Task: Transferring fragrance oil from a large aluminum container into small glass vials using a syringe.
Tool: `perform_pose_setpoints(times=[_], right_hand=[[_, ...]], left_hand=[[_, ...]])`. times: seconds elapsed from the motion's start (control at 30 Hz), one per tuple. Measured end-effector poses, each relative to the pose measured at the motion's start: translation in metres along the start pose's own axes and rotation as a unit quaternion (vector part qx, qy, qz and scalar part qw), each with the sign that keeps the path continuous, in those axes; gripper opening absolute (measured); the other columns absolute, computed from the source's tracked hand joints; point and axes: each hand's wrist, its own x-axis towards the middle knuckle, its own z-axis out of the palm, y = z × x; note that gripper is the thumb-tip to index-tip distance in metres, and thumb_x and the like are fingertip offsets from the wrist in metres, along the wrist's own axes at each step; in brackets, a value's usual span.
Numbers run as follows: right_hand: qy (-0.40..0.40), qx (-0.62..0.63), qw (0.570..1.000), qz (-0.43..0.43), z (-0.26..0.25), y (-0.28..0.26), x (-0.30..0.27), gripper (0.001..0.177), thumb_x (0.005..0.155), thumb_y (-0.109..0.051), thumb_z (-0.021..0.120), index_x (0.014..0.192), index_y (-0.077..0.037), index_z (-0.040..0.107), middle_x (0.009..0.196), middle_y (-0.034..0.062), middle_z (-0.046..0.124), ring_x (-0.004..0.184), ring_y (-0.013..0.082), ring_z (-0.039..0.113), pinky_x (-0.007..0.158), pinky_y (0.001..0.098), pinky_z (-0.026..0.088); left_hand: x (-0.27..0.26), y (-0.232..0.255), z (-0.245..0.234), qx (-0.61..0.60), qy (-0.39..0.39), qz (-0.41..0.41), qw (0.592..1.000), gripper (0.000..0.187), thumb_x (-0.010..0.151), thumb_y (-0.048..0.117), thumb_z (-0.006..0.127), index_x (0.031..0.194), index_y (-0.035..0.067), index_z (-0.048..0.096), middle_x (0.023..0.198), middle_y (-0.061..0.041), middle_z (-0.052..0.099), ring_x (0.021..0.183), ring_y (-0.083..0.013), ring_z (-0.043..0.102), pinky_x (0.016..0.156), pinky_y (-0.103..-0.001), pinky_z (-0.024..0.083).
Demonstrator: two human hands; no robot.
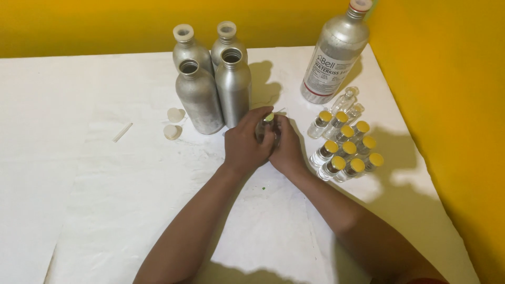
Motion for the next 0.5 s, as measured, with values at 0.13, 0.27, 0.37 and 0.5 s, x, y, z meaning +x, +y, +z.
perform_pose_setpoints(times=[0.13, 0.27, 0.37, 0.5], right_hand=[[-0.022, -0.024, 0.999, -0.012, 0.000, 0.017, 0.004, 0.033, 0.096, -0.008, 0.065, 0.127, -0.005, 0.056, 0.125, 0.0225, 0.066, 0.130, 0.0459, 0.058, 0.109, 0.0582, 0.048], [-0.001, -0.083, 0.995, -0.054, 0.002, 0.024, 0.006, 0.028, 0.090, -0.005, 0.065, 0.117, -0.004, 0.060, 0.111, 0.0260, 0.066, 0.119, 0.0507, 0.061, 0.104, 0.0602, 0.050], [0.000, -0.075, 0.996, -0.043, 0.004, 0.030, 0.007, 0.028, 0.091, -0.008, 0.065, 0.118, -0.006, 0.061, 0.112, 0.0245, 0.066, 0.120, 0.0483, 0.061, 0.106, 0.0578, 0.050], [-0.011, -0.035, 0.999, -0.009, 0.002, 0.024, 0.007, 0.044, 0.089, -0.006, 0.067, 0.133, -0.008, 0.061, 0.120, 0.0192, 0.065, 0.128, 0.0433, 0.060, 0.112, 0.0552, 0.046]], left_hand=[[0.000, 0.004, 0.000, 0.030, 0.026, -0.001, 0.999, 0.037, 0.083, 0.024, 0.077, 0.119, 0.024, 0.071, 0.107, 0.006, 0.072, 0.094, -0.0184, 0.076, 0.073, -0.033, 0.061], [0.001, 0.007, 0.004, 0.068, 0.049, -0.004, 0.996, 0.017, 0.089, 0.032, 0.079, 0.105, 0.031, 0.076, 0.102, 0.010, 0.067, 0.078, -0.0177, 0.075, 0.063, -0.032, 0.061], [0.002, 0.015, 0.003, 0.068, 0.057, -0.011, 0.996, 0.015, 0.088, 0.029, 0.079, 0.102, 0.031, 0.076, 0.104, 0.009, 0.066, 0.075, -0.0187, 0.075, 0.061, -0.033, 0.061], [0.005, 0.014, -0.001, 0.019, 0.044, -0.009, 0.999, 0.033, 0.085, 0.018, 0.078, 0.117, 0.026, 0.075, 0.097, 0.003, 0.068, 0.079, -0.0219, 0.076, 0.063, -0.035, 0.061]])
